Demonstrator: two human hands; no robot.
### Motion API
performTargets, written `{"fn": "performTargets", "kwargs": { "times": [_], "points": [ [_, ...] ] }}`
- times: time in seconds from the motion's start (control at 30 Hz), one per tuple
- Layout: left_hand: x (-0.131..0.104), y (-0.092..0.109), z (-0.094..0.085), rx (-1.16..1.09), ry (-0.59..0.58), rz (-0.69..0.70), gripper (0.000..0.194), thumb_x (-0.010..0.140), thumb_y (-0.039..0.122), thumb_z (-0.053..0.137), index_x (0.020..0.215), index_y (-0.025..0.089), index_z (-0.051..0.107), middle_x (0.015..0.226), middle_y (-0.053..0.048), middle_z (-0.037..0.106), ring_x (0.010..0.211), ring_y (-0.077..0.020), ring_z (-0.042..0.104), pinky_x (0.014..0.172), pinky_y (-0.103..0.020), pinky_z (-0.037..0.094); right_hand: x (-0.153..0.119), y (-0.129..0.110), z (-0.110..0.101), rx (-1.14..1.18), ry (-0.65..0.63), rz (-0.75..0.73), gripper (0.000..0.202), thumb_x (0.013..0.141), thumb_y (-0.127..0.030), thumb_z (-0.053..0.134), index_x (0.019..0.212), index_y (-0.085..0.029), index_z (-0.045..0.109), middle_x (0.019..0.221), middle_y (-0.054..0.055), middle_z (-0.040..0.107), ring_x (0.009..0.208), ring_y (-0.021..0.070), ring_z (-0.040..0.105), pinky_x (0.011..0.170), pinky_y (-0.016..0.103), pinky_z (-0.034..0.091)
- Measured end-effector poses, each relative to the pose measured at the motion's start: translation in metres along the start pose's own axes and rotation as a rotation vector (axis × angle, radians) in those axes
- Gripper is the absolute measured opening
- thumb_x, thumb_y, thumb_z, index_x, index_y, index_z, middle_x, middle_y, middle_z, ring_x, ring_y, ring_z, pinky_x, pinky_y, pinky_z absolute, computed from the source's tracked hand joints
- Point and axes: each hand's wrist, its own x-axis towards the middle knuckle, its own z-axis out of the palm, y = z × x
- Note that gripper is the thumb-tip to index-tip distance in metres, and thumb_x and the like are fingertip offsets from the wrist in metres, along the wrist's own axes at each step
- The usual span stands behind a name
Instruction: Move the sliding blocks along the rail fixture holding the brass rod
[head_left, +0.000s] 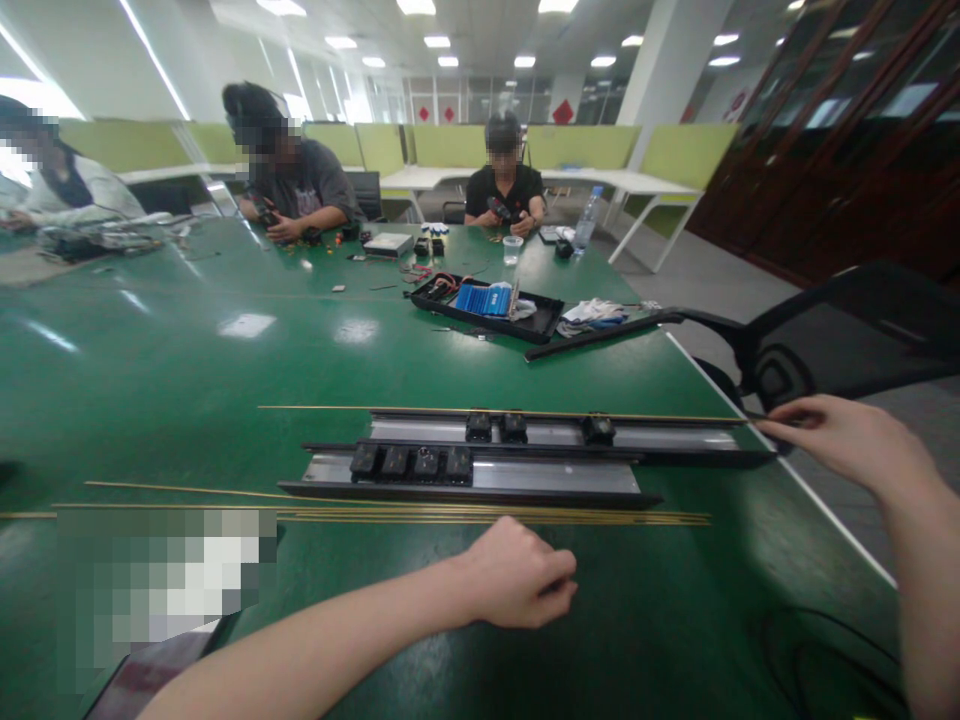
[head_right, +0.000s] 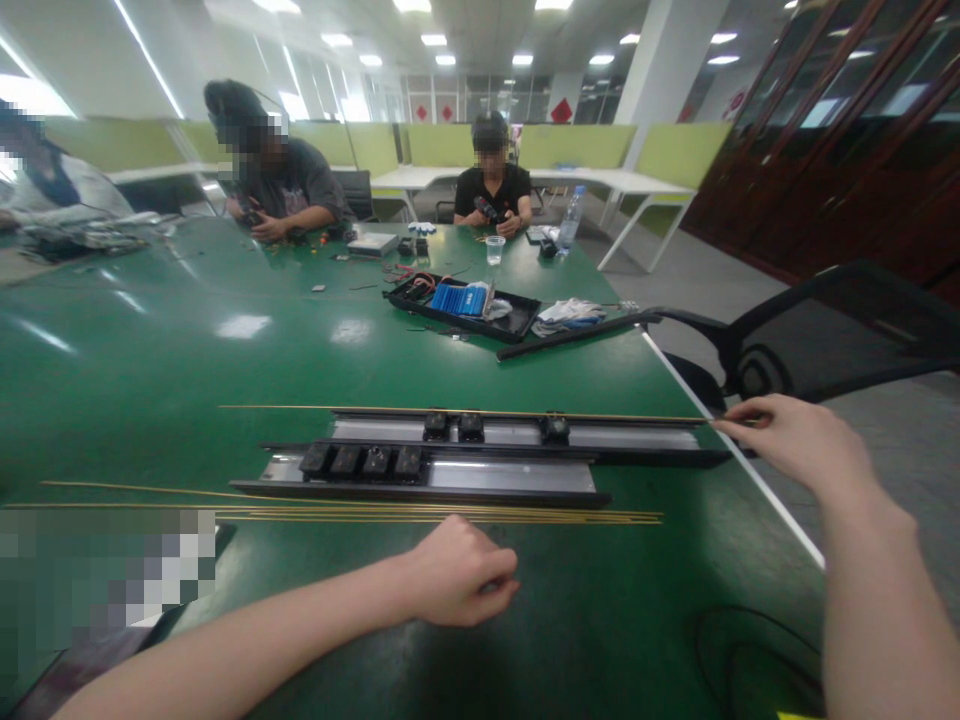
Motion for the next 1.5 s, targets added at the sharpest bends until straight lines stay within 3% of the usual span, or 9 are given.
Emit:
{"fn": "performTargets", "kwargs": {
  "times": [0.47,0.67,1.13,1.5],
  "points": [
    [0.000,-0.002,0.003,-0.001,0.014,0.006,0.020,0.094,0.033,0.056,0.079,0.021,0.057,0.067,0.001,0.070,0.059,-0.0156,0.066,0.049,-0.025,0.033,0.005,0.013,0.007,-0.005,0.049,-0.011,0.060,0.062,-0.083,0.063,0.087,-0.031,0.078,0.089,0.009,0.078,0.077,0.0344,0.066,0.059,0.042,0.045],
    [0.001,-0.002,0.004,0.010,0.023,0.012,0.020,0.094,0.032,0.056,0.078,0.021,0.057,0.067,0.001,0.070,0.059,-0.0154,0.067,0.047,-0.026,0.030,0.002,0.010,0.004,-0.064,0.039,0.061,0.058,0.061,-0.080,0.063,0.088,-0.031,0.078,0.092,0.009,0.078,0.077,0.0323,0.066,0.058,0.039,0.044],
    [0.000,-0.001,0.006,0.010,0.028,0.007,0.020,0.094,0.033,0.056,0.079,0.021,0.057,0.067,0.002,0.070,0.058,-0.0154,0.066,0.047,-0.028,0.027,-0.004,0.005,0.002,-0.051,0.038,0.169,0.053,0.064,-0.075,0.062,0.092,-0.032,0.076,0.103,0.008,0.077,0.093,0.0363,0.066,0.065,0.042,0.044],
    [0.000,-0.002,0.005,-0.010,0.033,0.007,0.020,0.095,0.032,0.057,0.078,0.021,0.055,0.067,0.001,0.070,0.057,-0.0149,0.065,0.049,-0.025,0.028,-0.001,0.020,0.012,-0.021,0.134,0.153,0.060,0.060,-0.080,0.060,0.090,-0.030,0.075,0.099,0.008,0.078,0.091,0.0372,0.067,0.064,0.043,0.045]
  ]
}}
